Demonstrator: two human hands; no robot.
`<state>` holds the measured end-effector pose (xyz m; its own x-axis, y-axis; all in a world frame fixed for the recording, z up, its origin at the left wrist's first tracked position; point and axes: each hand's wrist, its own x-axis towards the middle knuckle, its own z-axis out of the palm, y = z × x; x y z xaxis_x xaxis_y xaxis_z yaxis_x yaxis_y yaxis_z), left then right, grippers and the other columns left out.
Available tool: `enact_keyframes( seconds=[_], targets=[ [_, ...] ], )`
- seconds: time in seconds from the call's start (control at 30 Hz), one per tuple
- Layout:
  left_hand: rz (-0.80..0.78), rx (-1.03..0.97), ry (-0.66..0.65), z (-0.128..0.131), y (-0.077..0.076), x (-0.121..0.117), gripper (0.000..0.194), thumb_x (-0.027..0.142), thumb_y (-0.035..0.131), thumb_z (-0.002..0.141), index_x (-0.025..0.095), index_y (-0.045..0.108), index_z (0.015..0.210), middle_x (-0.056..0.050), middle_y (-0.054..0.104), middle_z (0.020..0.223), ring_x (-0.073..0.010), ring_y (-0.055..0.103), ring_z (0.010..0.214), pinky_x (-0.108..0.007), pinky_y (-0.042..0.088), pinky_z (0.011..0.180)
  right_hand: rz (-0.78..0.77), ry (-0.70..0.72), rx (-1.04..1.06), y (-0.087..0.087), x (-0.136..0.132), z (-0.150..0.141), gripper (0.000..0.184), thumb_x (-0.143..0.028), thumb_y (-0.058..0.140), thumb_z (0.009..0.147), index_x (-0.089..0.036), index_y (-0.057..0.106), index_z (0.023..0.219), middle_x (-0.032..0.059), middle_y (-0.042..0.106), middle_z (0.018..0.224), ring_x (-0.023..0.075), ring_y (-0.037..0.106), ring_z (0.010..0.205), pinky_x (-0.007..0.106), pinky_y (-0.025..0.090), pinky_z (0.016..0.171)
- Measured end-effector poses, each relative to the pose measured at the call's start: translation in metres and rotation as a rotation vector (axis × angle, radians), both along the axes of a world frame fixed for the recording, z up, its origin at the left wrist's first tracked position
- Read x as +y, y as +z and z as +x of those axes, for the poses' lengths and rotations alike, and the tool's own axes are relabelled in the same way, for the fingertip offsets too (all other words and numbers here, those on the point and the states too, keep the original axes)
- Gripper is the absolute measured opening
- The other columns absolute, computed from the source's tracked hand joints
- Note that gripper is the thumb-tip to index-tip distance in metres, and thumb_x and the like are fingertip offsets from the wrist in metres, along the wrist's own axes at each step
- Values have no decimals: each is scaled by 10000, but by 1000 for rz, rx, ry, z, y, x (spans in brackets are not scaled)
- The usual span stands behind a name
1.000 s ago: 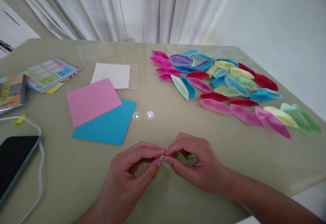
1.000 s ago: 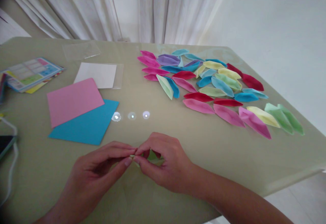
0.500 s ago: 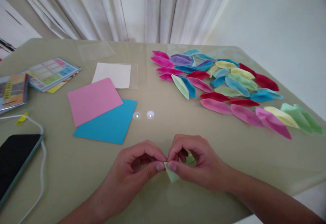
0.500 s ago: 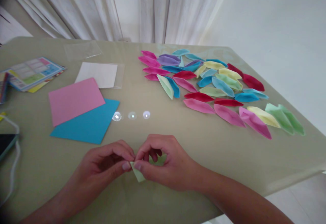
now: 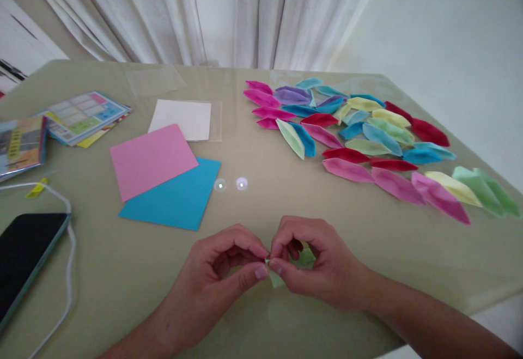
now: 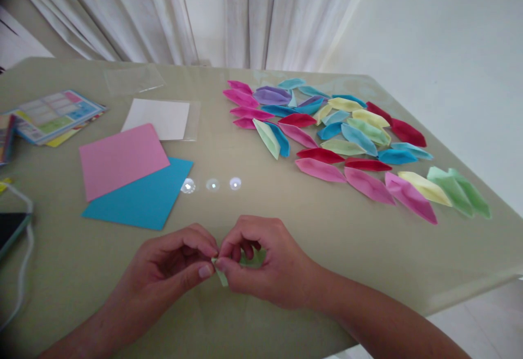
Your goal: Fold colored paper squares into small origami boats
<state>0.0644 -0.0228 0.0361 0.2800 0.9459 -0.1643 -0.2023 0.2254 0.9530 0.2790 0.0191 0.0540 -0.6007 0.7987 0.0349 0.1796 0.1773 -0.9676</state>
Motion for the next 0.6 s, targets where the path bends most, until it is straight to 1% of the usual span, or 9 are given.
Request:
enact_keyframes(
  seconds=[0.1, 0.17, 0.23, 0.3, 0.33, 0.4, 0.47, 0.53, 0.6],
  targets=[
    [33, 74, 7, -2, -2, -1, 32, 258, 802, 913, 234, 789, 930, -12, 753, 912, -140, 733, 871, -206, 590, 798, 117, 16, 10, 0, 2, 1, 67, -135, 759, 867, -174, 735, 916, -11, 645, 786, 105, 602, 719, 224, 477, 670],
    [80, 159, 43, -6, -2, 0, 25, 251, 767, 938, 247, 791, 942, -9, 757, 921, -132, 721, 869, -193, 583, 792, 205, 19, -27, 2, 6, 1, 108, -138, 778, 847, -175, 739, 941, 35, 679, 928, 143, 653, 856, 257, 517, 774],
    [118, 224, 104, -11, -1, 4, 39, 243, 757, 939, 257, 793, 945, -6, 763, 935, -132, 719, 880, -188, 584, 794, 291, 10, -96, 3, 10, 3, 130, -147, 805, 819, -178, 745, 929, 88, 679, 1142, 193, 667, 1026, 304, 524, 883],
    [129, 262, 176, -16, 1, 9, 33, 247, 759, 929, 259, 789, 928, -3, 768, 942, -133, 721, 872, -184, 587, 776, 341, 11, -159, 3, 14, 4, 102, -149, 797, 834, -187, 743, 912, 94, 671, 1245, 210, 663, 1096, 327, 512, 933],
    [126, 271, 208, -19, 2, 12, 30, 255, 756, 929, 256, 785, 918, -2, 769, 939, -133, 724, 862, -183, 588, 760, 357, 25, -179, 2, 16, 4, 78, -152, 779, 860, -192, 740, 915, 80, 693, 1215, 202, 669, 1079, 326, 507, 929],
    [112, 269, 238, -21, 3, 16, 50, 274, 742, 939, 242, 765, 908, -8, 775, 940, -139, 735, 864, -189, 594, 756, 378, 52, -208, -1, 17, 5, 42, -158, 737, 919, -199, 731, 927, 47, 733, 1071, 177, 681, 993, 312, 501, 891],
    [86, 240, 212, -22, 1, 18, 62, 286, 752, 935, 235, 743, 970, -24, 788, 1008, -158, 753, 918, -220, 610, 804, 417, 54, -227, -4, 18, 5, 37, -166, 714, 954, -197, 727, 938, 28, 736, 967, 164, 678, 925, 301, 495, 850],
    [52, 220, 164, -21, -2, 18, 187, 295, 789, 909, 238, 719, 1073, -39, 794, 1083, -180, 764, 966, -259, 620, 855, 461, 38, -229, -6, 17, 5, 35, -176, 714, 965, -195, 731, 942, 30, 739, 965, 163, 679, 912, 293, 497, 835],
    [20, 241, 136, -20, -5, 18, 249, 309, 813, 888, 232, 712, 1103, -42, 801, 1061, -182, 771, 942, -264, 621, 845, 482, 11, -219, -7, 18, 5, 20, -197, 727, 971, -196, 741, 957, 36, 743, 990, 161, 689, 914, 280, 509, 829]
  ],
)
